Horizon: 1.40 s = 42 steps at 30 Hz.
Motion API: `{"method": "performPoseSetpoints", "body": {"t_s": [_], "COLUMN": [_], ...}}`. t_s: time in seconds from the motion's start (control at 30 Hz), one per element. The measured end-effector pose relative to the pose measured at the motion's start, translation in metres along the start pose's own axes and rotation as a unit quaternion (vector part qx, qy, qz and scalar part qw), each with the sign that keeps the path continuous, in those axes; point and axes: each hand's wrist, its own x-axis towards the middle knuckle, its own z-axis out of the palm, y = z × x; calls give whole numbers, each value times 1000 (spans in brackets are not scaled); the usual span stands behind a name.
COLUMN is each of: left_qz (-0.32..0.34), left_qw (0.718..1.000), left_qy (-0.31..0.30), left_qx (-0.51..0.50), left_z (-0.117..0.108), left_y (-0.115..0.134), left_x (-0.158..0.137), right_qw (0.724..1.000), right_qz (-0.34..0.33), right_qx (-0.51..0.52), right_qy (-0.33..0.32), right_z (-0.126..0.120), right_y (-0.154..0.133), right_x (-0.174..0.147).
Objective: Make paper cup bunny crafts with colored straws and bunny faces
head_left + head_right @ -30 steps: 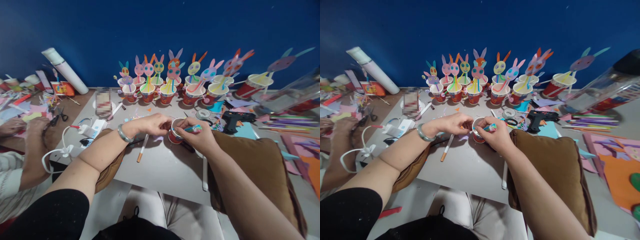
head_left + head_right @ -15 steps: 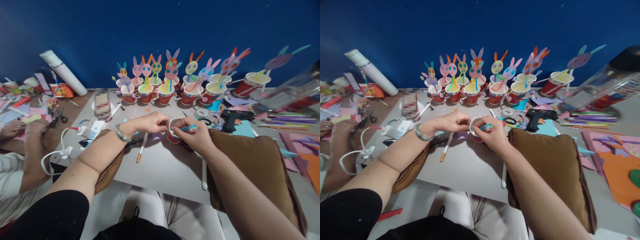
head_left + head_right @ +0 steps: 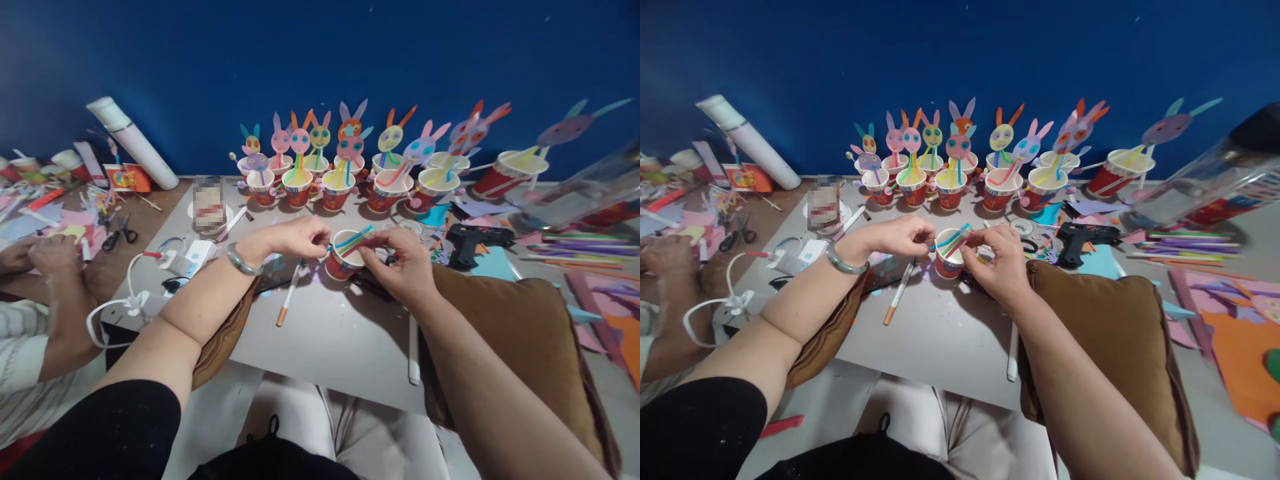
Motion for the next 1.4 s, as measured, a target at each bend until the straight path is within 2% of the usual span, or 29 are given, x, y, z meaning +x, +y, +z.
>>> {"method": "performPoseSetpoints", "body": {"t_s": [0.3,0.47,0.6,0.7,0.77,1.0,1.13,1.27,1.4], "left_qz": [-4,39,106,155,173,147,144,137,143], "left_qw": [999,997,990,981,977,979,981,986,986], "left_qy": [-30,-21,34,103,126,109,100,84,71], "left_qx": [42,-64,-92,-52,-9,88,85,53,44], "left_z": [2,1,1,4,8,15,13,13,13], "left_y": [0,-9,-6,3,8,12,7,5,5], "left_x": [-1,-6,-7,-5,-3,0,1,0,0], "right_qw": [999,997,997,997,997,997,997,995,992], "right_qz": [-5,2,-8,-23,-33,-53,-47,-78,-69], "right_qx": [29,39,28,9,3,5,13,41,29], "right_qy": [-40,-62,-68,-68,-66,-46,-53,-51,-99], "right_z": [2,1,2,3,5,11,10,9,12], "right_y": [-6,-11,-17,-19,-19,-17,-17,-14,-6], "right_x": [-2,-1,-2,-3,-5,-9,-10,-10,-14]}}
